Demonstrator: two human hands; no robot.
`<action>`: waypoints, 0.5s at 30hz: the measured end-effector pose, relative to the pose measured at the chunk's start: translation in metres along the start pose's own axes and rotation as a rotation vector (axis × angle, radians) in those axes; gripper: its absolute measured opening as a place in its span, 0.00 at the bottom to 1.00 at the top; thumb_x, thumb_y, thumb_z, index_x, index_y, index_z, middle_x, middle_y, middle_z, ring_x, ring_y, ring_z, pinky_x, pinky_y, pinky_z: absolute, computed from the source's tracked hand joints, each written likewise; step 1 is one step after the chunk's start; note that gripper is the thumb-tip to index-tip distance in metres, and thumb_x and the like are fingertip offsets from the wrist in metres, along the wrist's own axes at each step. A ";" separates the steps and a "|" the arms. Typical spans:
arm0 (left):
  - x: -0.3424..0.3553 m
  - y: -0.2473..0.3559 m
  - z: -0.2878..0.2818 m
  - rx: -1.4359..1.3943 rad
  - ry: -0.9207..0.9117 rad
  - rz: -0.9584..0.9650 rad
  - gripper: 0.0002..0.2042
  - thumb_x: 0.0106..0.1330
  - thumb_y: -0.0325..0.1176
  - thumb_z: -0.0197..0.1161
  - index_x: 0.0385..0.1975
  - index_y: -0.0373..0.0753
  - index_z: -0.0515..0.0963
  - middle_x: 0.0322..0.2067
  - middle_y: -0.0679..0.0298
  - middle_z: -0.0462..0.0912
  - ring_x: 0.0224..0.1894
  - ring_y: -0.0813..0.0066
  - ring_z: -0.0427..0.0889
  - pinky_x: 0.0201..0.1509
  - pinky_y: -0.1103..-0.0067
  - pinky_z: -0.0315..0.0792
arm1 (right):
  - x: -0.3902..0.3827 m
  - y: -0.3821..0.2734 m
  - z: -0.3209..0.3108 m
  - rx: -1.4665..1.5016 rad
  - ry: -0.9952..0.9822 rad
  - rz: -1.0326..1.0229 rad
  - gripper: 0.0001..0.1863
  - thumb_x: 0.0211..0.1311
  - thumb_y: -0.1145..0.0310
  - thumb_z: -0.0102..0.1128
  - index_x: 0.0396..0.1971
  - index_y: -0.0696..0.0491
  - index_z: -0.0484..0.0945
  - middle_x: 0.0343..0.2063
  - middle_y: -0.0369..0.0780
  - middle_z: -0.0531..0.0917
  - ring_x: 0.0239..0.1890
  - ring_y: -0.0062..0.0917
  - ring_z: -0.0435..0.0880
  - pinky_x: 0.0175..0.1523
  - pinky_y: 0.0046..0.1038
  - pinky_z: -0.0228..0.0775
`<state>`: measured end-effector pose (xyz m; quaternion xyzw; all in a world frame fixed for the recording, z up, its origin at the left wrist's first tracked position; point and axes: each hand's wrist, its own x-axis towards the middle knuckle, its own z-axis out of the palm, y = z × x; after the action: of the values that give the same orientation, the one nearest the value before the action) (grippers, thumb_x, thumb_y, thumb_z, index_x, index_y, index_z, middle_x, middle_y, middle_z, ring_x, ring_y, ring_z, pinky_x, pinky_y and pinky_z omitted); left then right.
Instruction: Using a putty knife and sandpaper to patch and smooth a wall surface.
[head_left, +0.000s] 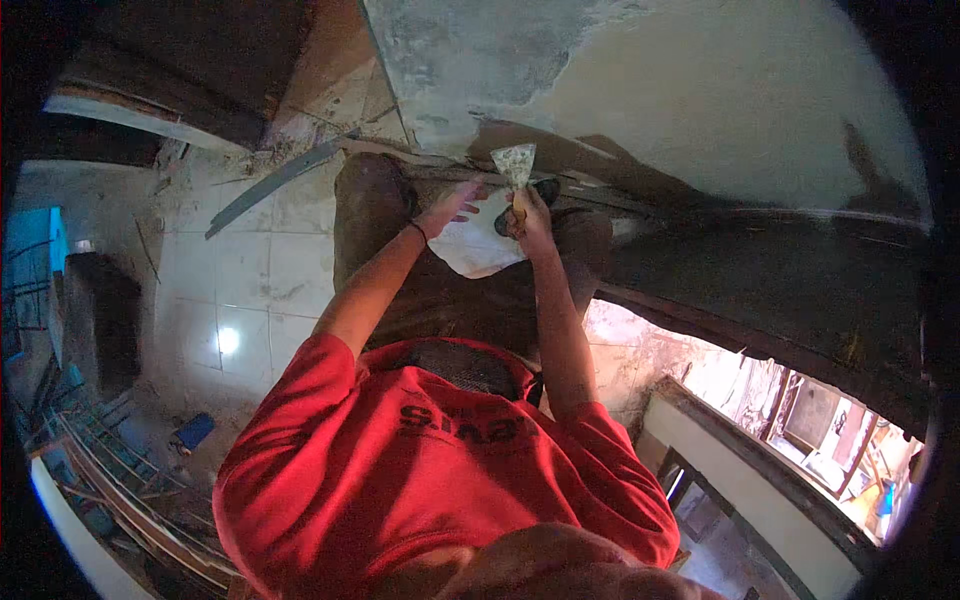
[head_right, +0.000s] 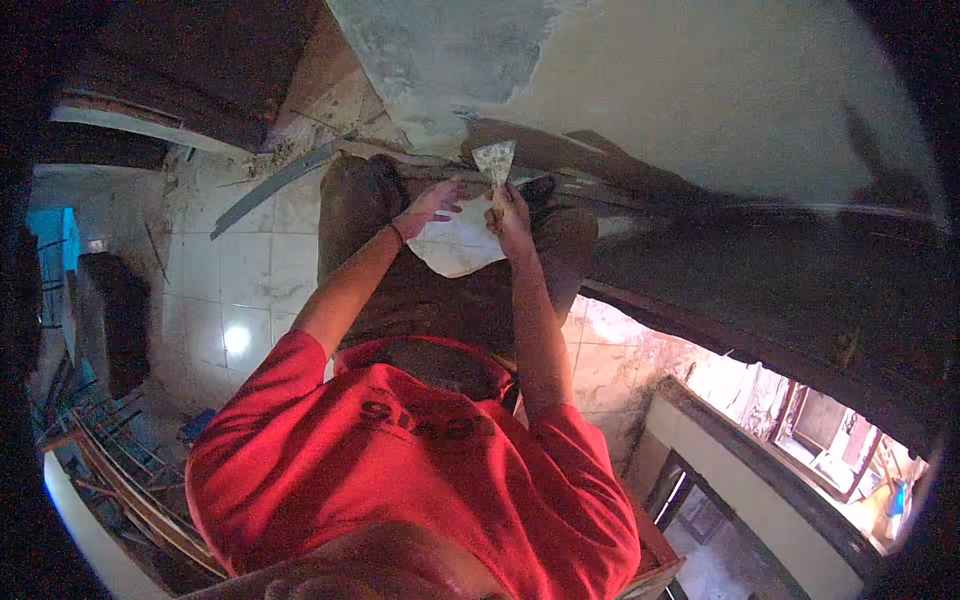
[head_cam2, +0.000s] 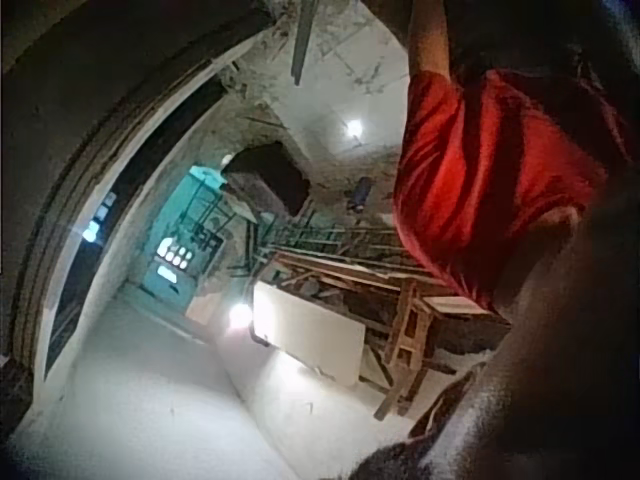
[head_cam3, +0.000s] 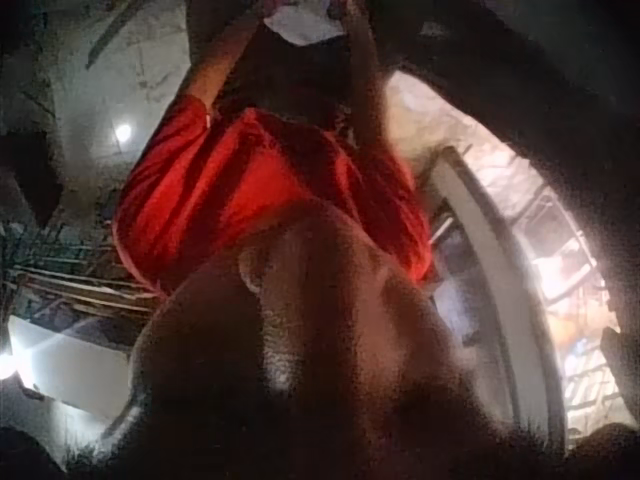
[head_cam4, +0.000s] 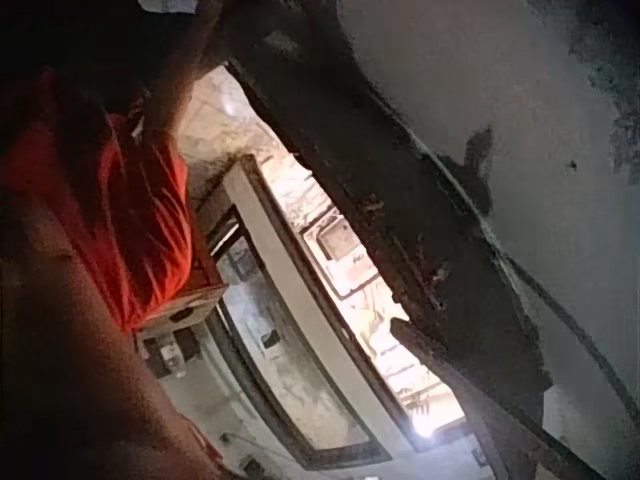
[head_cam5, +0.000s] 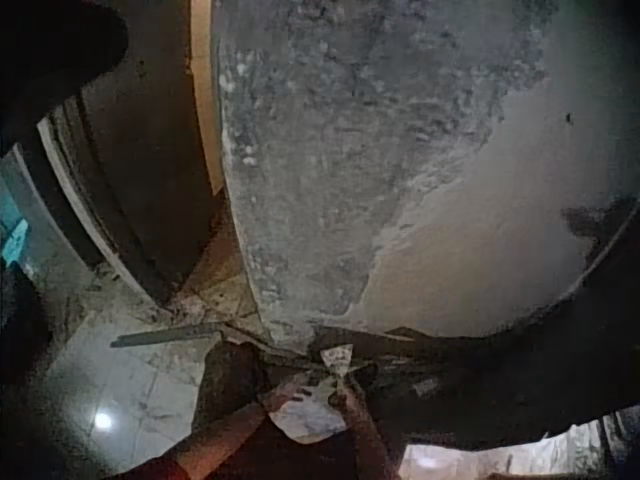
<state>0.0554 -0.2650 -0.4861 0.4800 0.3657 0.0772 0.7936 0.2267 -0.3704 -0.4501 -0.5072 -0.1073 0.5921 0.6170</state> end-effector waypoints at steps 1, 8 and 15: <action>0.000 0.000 0.000 0.018 -0.008 -0.007 0.33 0.63 0.65 0.43 0.61 0.48 0.63 0.56 0.64 0.71 0.49 0.68 0.74 0.55 0.65 0.65 | 0.000 0.000 0.000 0.007 0.012 0.006 0.11 0.69 0.60 0.47 0.44 0.50 0.67 0.33 0.34 0.74 0.18 0.16 0.69 0.17 0.20 0.58; -0.004 0.011 0.004 0.018 0.012 -0.064 0.32 0.63 0.62 0.47 0.61 0.48 0.64 0.56 0.66 0.70 0.48 0.70 0.75 0.54 0.66 0.65 | -0.001 0.000 0.001 -0.020 0.072 0.022 0.12 0.68 0.59 0.48 0.44 0.51 0.68 0.29 0.34 0.74 0.16 0.16 0.69 0.16 0.19 0.57; -0.002 0.004 -0.001 0.015 -0.027 -0.036 0.33 0.62 0.62 0.47 0.63 0.50 0.60 0.56 0.67 0.70 0.49 0.70 0.74 0.55 0.66 0.65 | 0.001 0.001 -0.003 -0.019 0.017 0.023 0.13 0.68 0.57 0.49 0.44 0.50 0.67 0.31 0.34 0.74 0.17 0.16 0.69 0.16 0.19 0.56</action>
<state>0.0541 -0.2634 -0.4823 0.4803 0.3640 0.0539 0.7962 0.2280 -0.3712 -0.4524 -0.5192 -0.1016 0.5938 0.6062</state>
